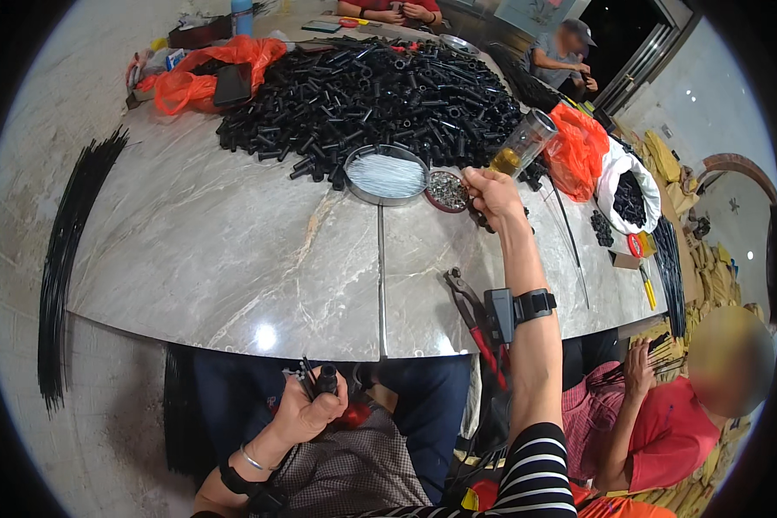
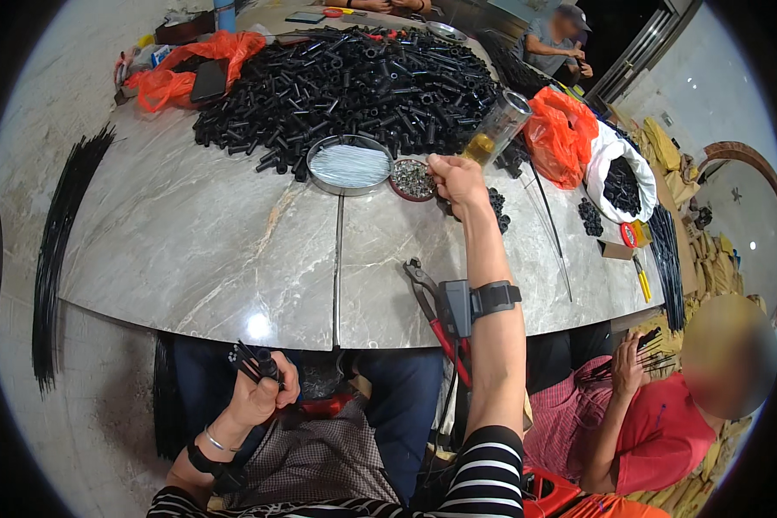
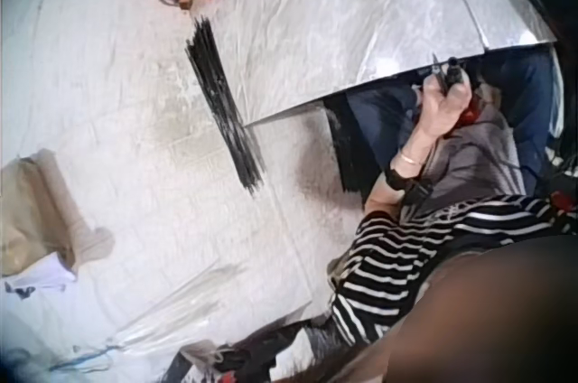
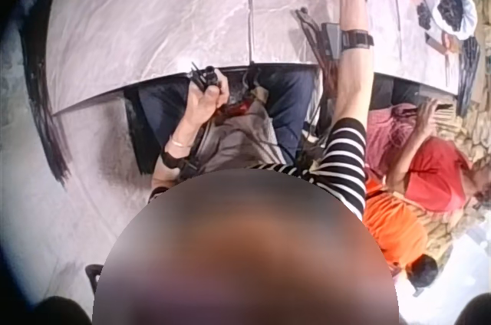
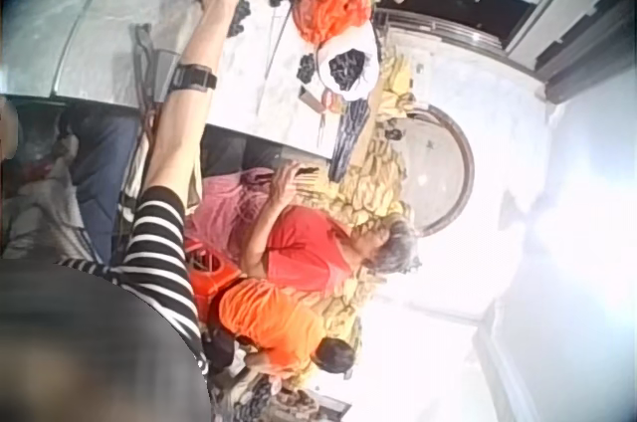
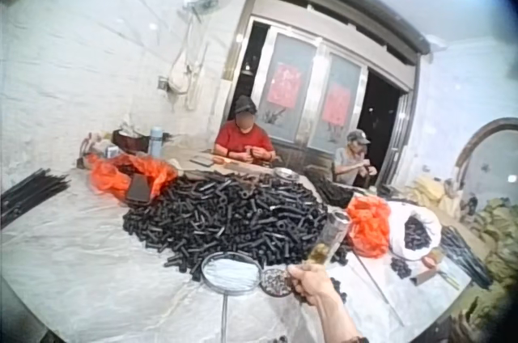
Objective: Assembling components of an umbrella, specifically attaching the ribs to the center pole.
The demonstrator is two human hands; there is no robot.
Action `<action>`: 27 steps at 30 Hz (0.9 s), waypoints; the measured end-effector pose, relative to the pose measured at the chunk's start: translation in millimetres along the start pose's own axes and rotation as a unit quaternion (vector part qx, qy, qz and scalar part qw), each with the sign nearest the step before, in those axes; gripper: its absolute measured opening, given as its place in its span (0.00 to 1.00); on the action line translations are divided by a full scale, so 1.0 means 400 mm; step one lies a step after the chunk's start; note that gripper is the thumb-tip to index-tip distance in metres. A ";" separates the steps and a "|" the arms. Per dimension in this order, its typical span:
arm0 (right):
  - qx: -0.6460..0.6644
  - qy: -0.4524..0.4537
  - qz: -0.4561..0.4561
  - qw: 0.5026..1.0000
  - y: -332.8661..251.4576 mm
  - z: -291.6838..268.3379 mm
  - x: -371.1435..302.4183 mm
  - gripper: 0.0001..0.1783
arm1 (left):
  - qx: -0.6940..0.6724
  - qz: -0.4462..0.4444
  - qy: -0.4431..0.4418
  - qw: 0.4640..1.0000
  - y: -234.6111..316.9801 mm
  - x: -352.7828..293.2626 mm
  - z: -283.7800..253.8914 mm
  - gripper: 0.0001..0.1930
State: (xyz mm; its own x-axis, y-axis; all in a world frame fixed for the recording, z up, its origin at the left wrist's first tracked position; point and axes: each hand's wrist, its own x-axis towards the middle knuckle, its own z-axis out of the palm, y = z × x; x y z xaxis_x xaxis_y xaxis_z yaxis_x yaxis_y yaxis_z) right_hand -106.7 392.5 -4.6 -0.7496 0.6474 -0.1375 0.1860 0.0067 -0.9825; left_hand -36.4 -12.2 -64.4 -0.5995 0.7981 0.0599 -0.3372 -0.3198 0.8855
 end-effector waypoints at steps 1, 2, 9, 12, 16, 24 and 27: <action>0.053 -0.027 0.018 0.998 0.001 -0.010 0.004 0.11 | 0.001 0.002 0.002 1.000 0.000 0.000 0.000 0.27; 0.053 -0.026 0.019 0.998 0.003 -0.019 0.008 0.11 | 0.000 0.001 0.002 1.000 -0.001 0.002 0.000 0.27; 0.231 -0.129 0.055 0.963 -0.013 -0.027 -0.010 0.09 | 0.013 0.006 -0.002 1.000 -0.006 0.011 0.000 0.27; 0.298 -0.182 0.033 0.937 -0.022 -0.022 -0.049 0.08 | 0.020 0.012 -0.003 1.000 -0.004 0.009 0.002 0.27; 0.367 -0.184 -0.012 0.912 -0.041 0.020 -0.165 0.08 | 0.033 0.016 0.004 0.999 0.005 -0.008 0.012 0.27; 0.451 -0.338 -0.016 0.826 0.003 0.045 -0.433 0.09 | 0.041 0.034 0.009 0.999 0.009 -0.058 0.045 0.28; 0.452 -0.358 -0.022 0.816 0.009 0.055 -0.527 0.08 | 0.056 0.054 0.011 0.997 0.009 -0.078 0.051 0.28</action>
State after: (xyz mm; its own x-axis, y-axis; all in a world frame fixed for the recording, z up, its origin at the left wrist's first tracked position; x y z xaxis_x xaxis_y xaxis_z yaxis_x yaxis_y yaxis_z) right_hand 37.8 239.2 18.2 -0.9824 0.0475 0.1809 -0.1535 -0.7576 -0.6344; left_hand -4.3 -28.0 -53.6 -0.6450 0.7495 0.1491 -0.1863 -0.3435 0.9205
